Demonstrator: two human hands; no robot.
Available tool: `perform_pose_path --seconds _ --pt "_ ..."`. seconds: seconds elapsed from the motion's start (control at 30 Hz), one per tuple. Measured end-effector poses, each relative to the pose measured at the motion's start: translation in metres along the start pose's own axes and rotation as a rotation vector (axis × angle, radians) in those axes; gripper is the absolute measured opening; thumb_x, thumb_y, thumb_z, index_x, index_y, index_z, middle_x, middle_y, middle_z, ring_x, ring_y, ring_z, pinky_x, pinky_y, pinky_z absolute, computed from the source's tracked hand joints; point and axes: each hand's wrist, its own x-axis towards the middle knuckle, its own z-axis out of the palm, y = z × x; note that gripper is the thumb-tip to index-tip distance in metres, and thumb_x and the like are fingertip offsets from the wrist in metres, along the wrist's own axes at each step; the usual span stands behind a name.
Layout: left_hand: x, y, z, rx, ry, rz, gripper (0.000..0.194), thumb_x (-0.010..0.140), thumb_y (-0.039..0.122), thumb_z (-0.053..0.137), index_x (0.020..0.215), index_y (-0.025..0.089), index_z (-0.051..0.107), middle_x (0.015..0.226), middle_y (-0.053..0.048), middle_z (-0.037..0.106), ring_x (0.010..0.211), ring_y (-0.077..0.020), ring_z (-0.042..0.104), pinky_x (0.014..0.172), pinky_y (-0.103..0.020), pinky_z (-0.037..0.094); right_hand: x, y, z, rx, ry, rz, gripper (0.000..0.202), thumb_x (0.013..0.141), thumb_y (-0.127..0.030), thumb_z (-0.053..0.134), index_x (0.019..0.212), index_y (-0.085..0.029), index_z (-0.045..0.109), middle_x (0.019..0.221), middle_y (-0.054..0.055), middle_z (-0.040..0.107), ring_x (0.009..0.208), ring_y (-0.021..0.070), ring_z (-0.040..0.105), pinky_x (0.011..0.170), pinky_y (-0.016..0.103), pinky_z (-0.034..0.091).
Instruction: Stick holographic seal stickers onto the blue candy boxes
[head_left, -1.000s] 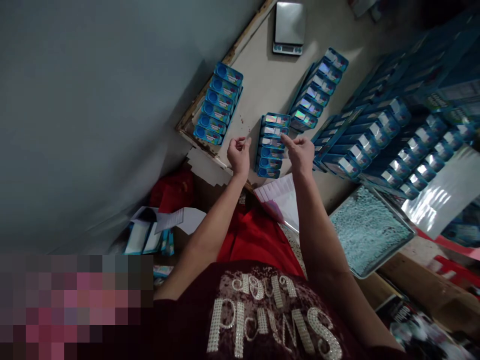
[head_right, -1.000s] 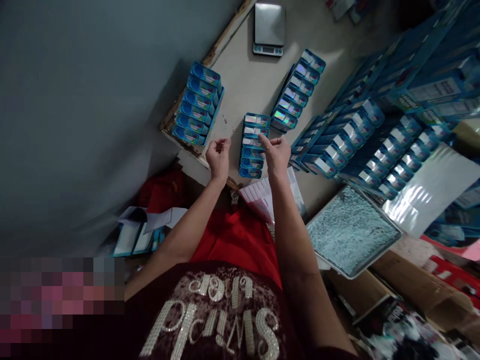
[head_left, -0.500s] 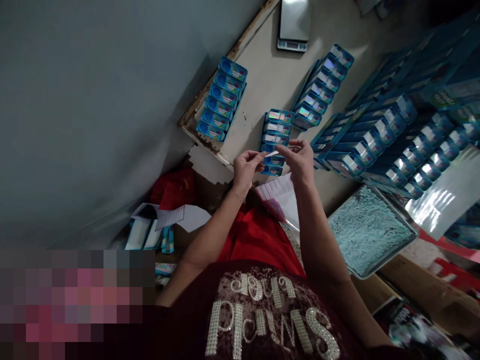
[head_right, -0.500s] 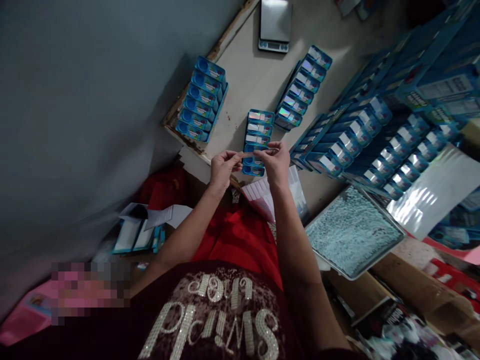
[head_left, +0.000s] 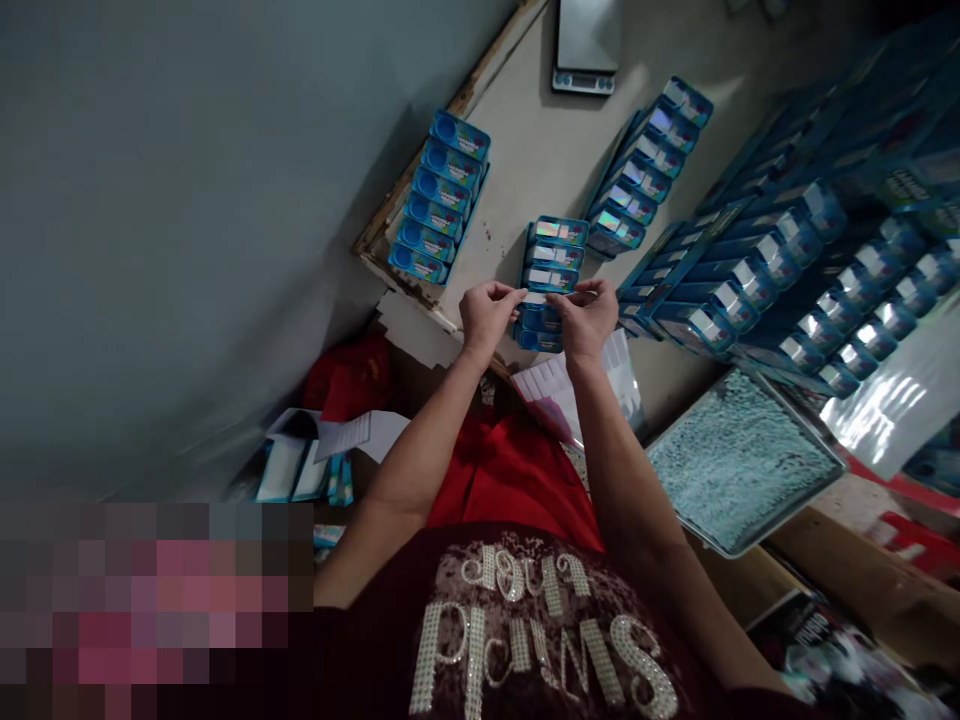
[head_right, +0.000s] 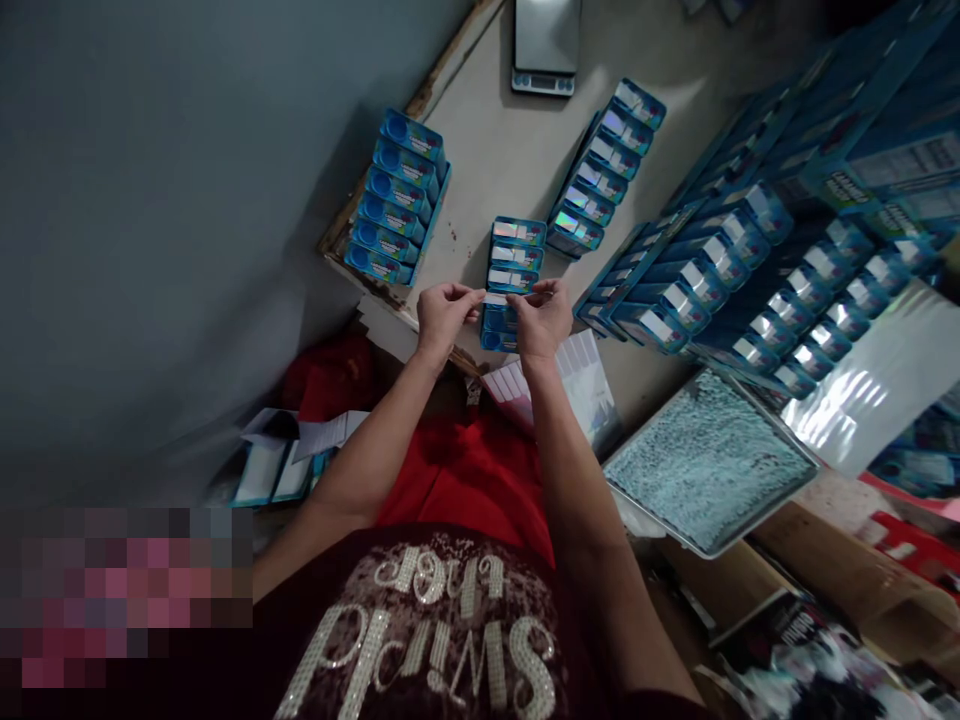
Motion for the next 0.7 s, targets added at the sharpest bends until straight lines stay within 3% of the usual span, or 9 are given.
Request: perform_pose_path --seconds 0.4,0.5,0.6,0.7 --pt "0.008 -0.017 0.003 -0.077 -0.002 -0.034 0.017 0.079 0.027 0.085 0.076 0.015 0.073 0.064 0.001 0.069 0.057 -0.0097 0.065 0.058 -0.019 0.052 -0.006 -0.017 0.001 -0.083 0.015 0.060 0.038 0.071 -0.034 0.076 0.094 -0.026 0.047 0.079 -0.006 0.065 0.079 0.0205 0.069 0.084 0.036 0.053" --pt "0.013 -0.029 0.006 -0.223 -0.044 -0.105 0.020 0.075 0.027 0.088 0.077 0.014 0.072 0.068 0.002 0.070 0.059 -0.0086 0.063 0.061 -0.019 0.051 -0.007 -0.012 0.002 -0.080 0.062 0.042 0.042 0.071 -0.036 0.078 0.096 -0.027 0.046 0.083 -0.005 0.061 0.083 0.0191 0.066 0.084 0.034 0.052" --pt "0.018 -0.042 0.011 -0.349 -0.062 -0.240 0.027 0.070 0.029 0.091 0.083 0.014 0.073 0.072 0.001 0.072 0.063 -0.0110 0.066 0.066 -0.023 0.054 -0.004 0.000 0.000 -0.040 0.127 0.056 0.052 0.064 -0.042 0.087 0.091 -0.027 0.045 0.086 -0.005 0.058 0.085 0.0178 0.061 0.081 0.031 0.052" --pt "0.025 -0.052 0.017 -0.357 -0.064 -0.286 0.039 0.068 0.036 0.094 0.092 0.015 0.073 0.076 -0.002 0.074 0.069 -0.0152 0.070 0.071 -0.028 0.058 0.002 0.012 0.003 0.033 0.094 0.128 0.058 0.058 -0.045 0.093 0.087 -0.026 0.047 0.082 -0.006 0.056 0.078 0.0152 0.057 0.075 0.029 0.050"
